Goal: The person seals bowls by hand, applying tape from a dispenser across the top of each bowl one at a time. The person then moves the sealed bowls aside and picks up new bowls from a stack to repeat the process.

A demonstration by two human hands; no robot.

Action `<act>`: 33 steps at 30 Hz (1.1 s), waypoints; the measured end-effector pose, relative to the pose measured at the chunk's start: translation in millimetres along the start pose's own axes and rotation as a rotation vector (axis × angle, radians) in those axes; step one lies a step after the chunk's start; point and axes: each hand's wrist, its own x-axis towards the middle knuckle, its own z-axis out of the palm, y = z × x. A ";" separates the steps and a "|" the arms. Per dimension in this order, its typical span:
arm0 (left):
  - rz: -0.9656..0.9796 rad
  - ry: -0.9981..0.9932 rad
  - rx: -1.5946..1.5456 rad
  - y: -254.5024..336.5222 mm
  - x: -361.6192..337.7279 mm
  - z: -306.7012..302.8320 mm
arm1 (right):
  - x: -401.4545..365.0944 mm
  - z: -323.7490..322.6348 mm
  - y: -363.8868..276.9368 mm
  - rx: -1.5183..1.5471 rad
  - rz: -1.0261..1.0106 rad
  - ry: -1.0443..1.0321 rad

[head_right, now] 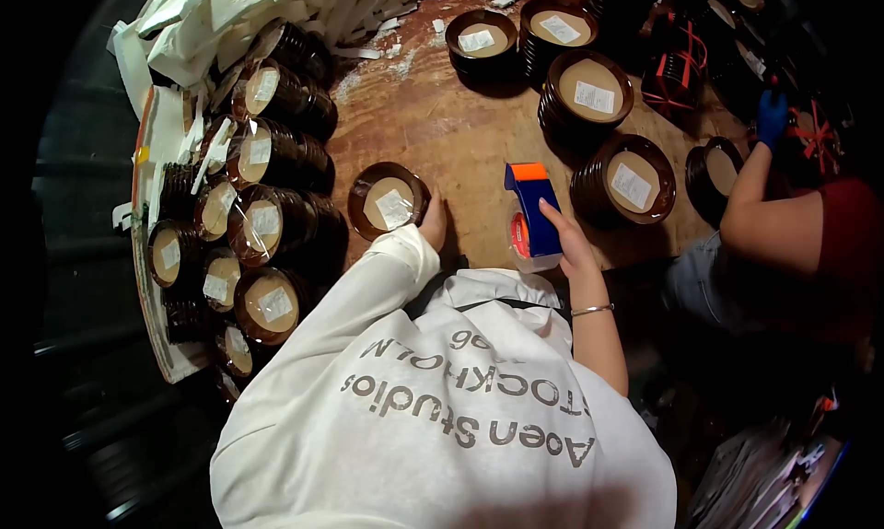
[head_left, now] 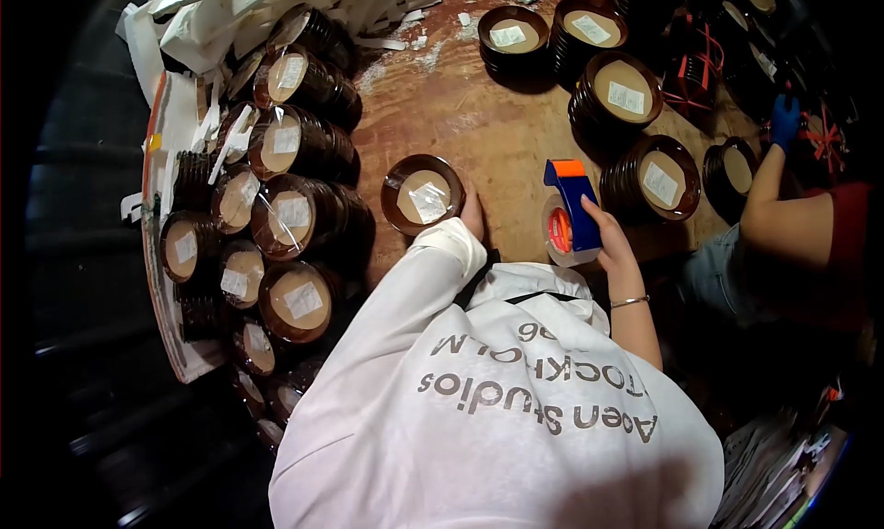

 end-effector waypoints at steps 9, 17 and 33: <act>-0.501 0.578 -1.312 -144.9 -38.3 33.0 | 9.8 0.3 10.5 0.235 0.062 -0.207; -0.503 -0.113 -2.943 -100.9 -92.3 119.8 | 10.7 27.8 12.6 0.461 0.034 -0.183; -0.370 0.790 -3.576 10.5 -65.7 58.4 | 32.4 75.5 -22.5 -0.031 -0.081 -0.678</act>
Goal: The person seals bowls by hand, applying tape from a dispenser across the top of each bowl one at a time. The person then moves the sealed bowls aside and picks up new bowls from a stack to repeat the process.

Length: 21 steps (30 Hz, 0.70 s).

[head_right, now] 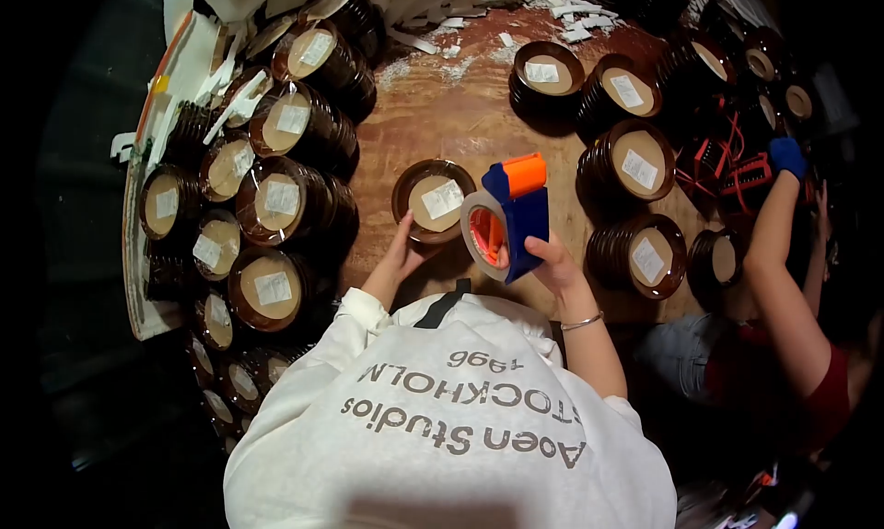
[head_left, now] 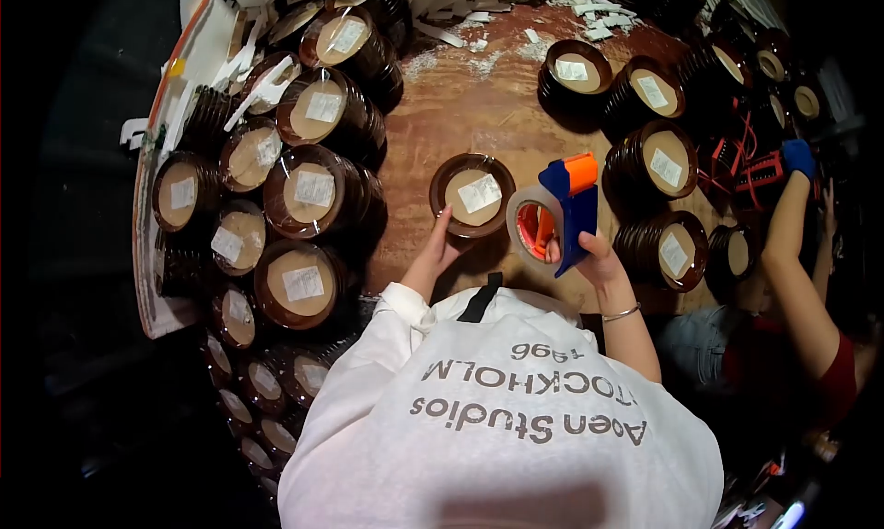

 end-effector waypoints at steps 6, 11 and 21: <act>-0.126 0.077 0.098 7.8 2.3 10.5 | -5.8 26.6 -21.4 -0.293 0.116 -0.062; 0.959 0.819 1.005 30.4 1.4 18.7 | -14.6 34.2 -29.3 -0.435 0.226 -0.006; 0.462 -0.332 0.767 76.1 -74.9 129.5 | -19.0 51.8 -43.7 -0.534 0.349 -0.056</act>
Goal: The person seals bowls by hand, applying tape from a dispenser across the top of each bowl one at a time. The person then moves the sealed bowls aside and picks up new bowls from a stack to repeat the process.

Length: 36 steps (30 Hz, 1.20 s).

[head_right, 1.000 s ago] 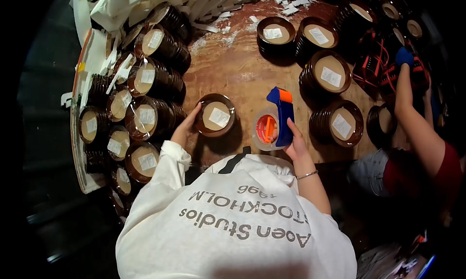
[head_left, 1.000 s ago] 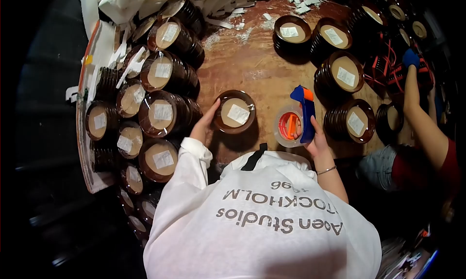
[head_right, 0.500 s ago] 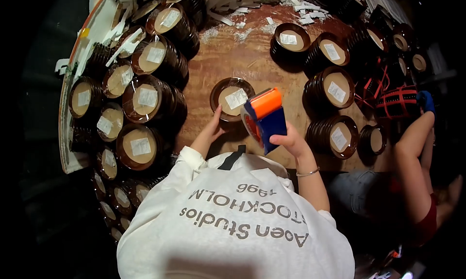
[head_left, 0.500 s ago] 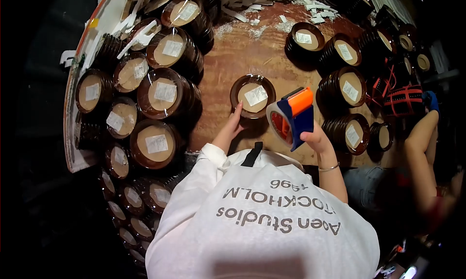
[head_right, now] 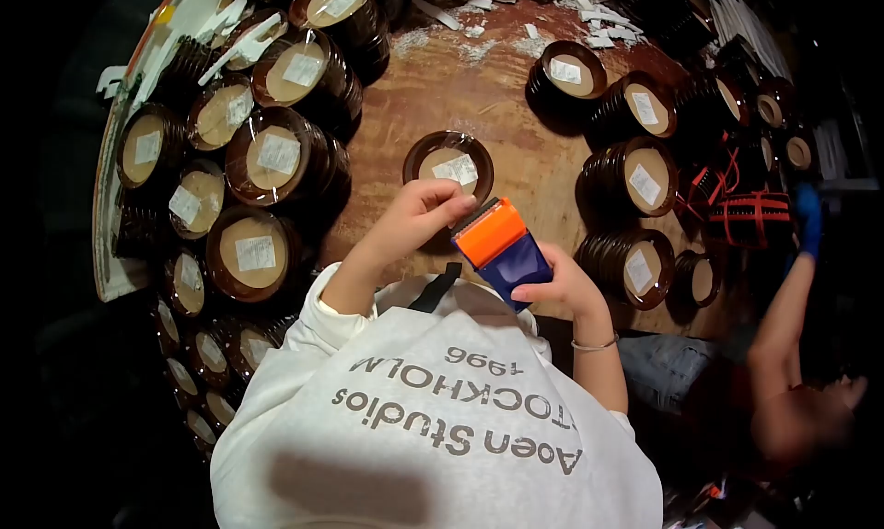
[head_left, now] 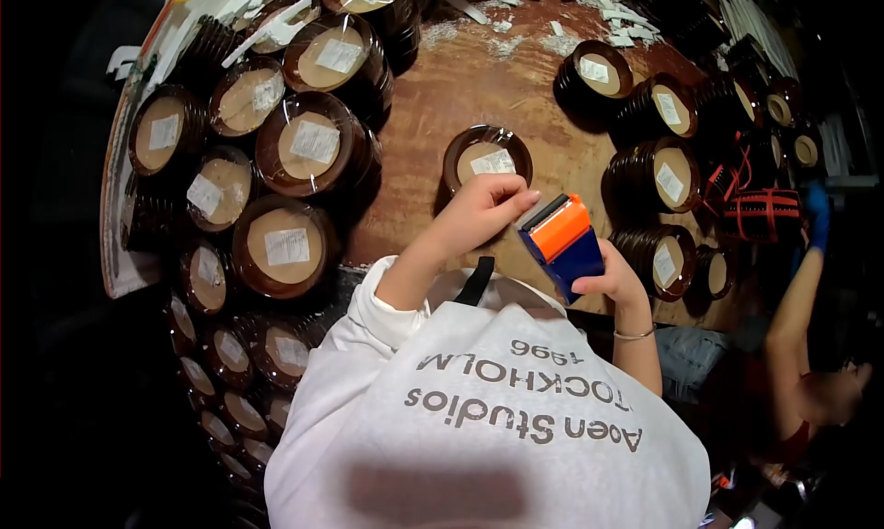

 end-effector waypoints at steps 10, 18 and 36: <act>0.267 0.464 0.028 68.6 -37.1 -44.6 | -54.9 -30.6 -60.1 -0.246 0.250 -0.190; 0.267 0.442 -0.005 27.0 -13.2 -76.2 | -140.7 -50.5 -131.9 -0.462 0.308 0.061; -0.008 0.881 0.104 -177.7 29.5 -145.6 | 10.3 -30.6 -220.9 -0.669 0.571 0.147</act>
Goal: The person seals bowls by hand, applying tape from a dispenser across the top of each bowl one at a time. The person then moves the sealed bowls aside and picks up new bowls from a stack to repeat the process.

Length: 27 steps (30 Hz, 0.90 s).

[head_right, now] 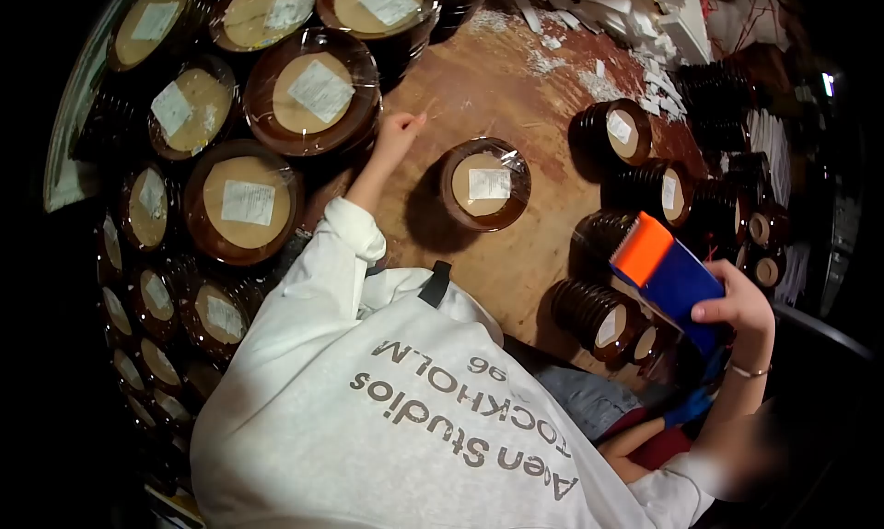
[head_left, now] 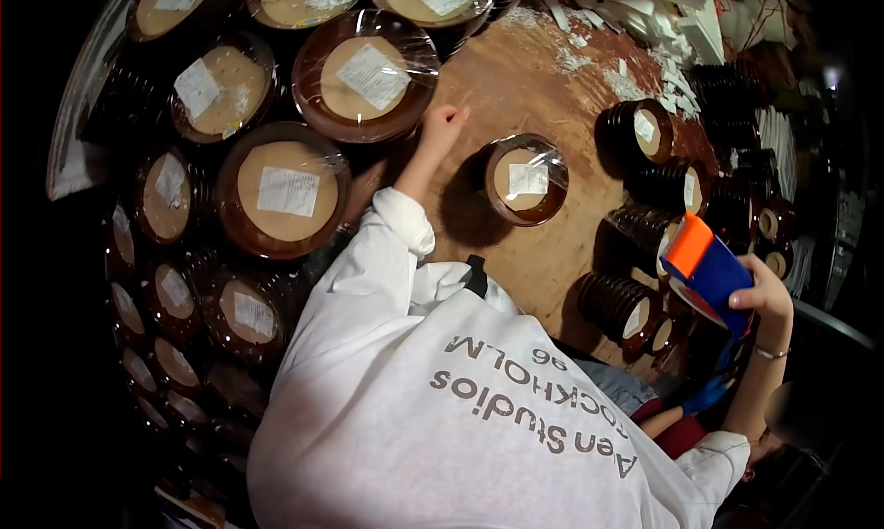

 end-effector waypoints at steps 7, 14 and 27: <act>0.013 0.183 0.589 -21.4 -8.6 12.5 | 32.2 -3.8 -50.1 -0.145 0.052 0.050; -0.115 0.079 0.767 -36.9 -14.9 22.3 | 47.4 -1.4 -59.8 -0.265 -0.002 0.102; -0.140 -0.358 0.989 -33.8 1.0 36.3 | 53.5 1.0 1.2 -0.045 -0.107 0.026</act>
